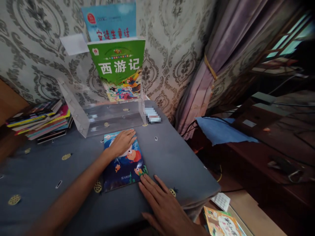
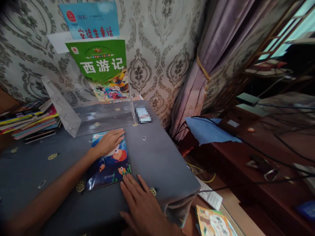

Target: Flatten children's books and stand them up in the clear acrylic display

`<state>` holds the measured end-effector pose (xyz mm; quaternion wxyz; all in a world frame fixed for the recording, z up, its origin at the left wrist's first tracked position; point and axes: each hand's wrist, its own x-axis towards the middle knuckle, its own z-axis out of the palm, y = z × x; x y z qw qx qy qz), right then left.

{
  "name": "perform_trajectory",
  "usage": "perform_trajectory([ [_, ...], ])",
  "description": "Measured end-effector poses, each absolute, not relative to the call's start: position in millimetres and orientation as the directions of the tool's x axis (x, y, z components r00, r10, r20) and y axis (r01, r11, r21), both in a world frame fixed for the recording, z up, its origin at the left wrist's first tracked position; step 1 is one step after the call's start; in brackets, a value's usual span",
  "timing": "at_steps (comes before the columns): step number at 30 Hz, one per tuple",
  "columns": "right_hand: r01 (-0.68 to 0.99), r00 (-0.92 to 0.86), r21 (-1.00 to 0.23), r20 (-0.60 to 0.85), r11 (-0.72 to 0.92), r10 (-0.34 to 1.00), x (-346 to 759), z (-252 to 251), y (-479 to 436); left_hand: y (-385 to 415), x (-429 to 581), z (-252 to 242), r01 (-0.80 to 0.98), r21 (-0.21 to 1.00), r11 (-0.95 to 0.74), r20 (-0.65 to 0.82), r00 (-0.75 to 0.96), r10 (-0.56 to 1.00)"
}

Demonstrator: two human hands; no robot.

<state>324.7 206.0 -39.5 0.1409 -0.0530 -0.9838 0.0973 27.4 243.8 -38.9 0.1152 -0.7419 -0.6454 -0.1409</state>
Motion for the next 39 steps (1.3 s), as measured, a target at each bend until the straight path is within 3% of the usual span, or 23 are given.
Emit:
perform_trajectory([
  [7, 0.068, -0.951, -0.153, 0.288, 0.986, 0.110, 317.8, -30.1, 218.4, 235.3, 21.5, -49.2, 0.988, 0.029, -0.150, 0.396, 0.127, 0.910],
  [13, 0.015, -0.920, -0.236, 0.379, 0.972, 0.106, 312.8, -30.8, 224.8, 193.9, -5.3, -46.5, 0.997, 0.067, 0.046, 0.346, -0.066, 0.936],
  [20, 0.013, -0.961, -0.327, 0.257, 0.945, 0.103, 273.6, 2.6, 242.5, 154.1, -28.7, -51.8, 0.975, 0.169, 0.148, 0.377, -0.202, 0.904],
  [25, -0.017, -0.970, -0.265, 0.239, 0.964, 0.049, 191.7, 4.6, 263.7, 155.0, -27.2, -56.8, 0.970, 0.193, 0.146, 0.409, -0.215, 0.887],
  [30, 0.122, -0.976, -0.259, 0.146, 0.958, 0.164, 139.0, -23.0, 290.2, 155.5, -26.9, -59.2, 0.967, 0.206, 0.149, 0.414, -0.224, 0.882],
  [39, 0.323, -0.918, -0.324, 0.120, 0.889, 0.377, 150.0, -39.5, 325.2, 155.7, -26.1, -61.8, 0.959, 0.232, 0.160, 0.415, -0.247, 0.876],
])
